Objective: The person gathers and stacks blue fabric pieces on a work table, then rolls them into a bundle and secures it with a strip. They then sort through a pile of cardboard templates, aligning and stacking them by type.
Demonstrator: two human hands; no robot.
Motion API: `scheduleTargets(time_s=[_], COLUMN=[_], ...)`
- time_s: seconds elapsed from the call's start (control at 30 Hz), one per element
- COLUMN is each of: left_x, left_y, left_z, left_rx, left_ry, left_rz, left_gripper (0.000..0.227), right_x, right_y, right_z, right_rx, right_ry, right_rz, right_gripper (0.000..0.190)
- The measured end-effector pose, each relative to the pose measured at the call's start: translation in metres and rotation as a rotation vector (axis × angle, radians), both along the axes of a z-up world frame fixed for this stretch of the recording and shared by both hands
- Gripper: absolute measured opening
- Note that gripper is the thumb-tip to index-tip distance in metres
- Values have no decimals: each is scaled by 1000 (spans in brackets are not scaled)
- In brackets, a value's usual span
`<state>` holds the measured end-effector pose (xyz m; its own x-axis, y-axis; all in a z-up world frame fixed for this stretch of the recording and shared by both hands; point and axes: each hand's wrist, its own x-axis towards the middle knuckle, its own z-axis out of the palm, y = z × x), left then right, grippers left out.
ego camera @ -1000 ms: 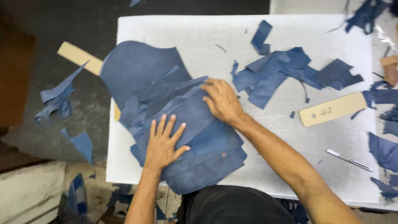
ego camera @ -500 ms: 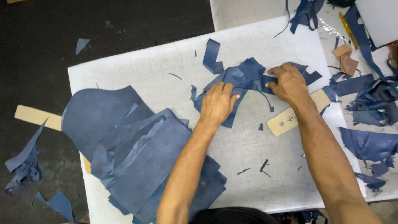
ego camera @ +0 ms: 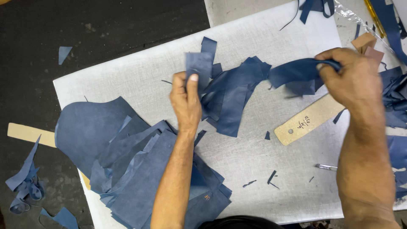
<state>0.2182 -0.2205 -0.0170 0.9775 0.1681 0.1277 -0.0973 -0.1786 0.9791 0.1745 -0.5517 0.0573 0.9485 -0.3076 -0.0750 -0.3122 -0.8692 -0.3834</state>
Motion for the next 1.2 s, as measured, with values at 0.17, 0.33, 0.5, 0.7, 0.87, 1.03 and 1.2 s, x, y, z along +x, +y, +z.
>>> scheduleTargets(time_s=[0.17, 0.33, 0.5, 0.7, 0.87, 1.03, 1.2], left_x=[-8, -9, 48, 94, 96, 64, -4], left_y=[17, 15, -27, -45, -33, 10, 50], left_z=[40, 82, 40, -55, -42, 10, 72], left_rx=[124, 46, 429, 862, 792, 4, 168], left_ry=[-152, -155, 10, 182, 209, 84, 84], left_rz=[16, -273, -221, 50, -157, -341, -840], left_gripper=[12, 12, 19, 59, 39, 19, 19], right_x=[-3, 29, 70, 63, 62, -15, -61], right_y=[26, 50, 88, 100, 115, 129, 125], right_z=[32, 19, -27, -80, -71, -40, -12], right_rx=[59, 523, 205, 55, 186, 378, 546], right_ry=[208, 166, 109, 287, 431, -187, 27], right_rz=[439, 566, 433, 139, 195, 381, 304], right_gripper=[33, 61, 84, 86, 57, 29, 33])
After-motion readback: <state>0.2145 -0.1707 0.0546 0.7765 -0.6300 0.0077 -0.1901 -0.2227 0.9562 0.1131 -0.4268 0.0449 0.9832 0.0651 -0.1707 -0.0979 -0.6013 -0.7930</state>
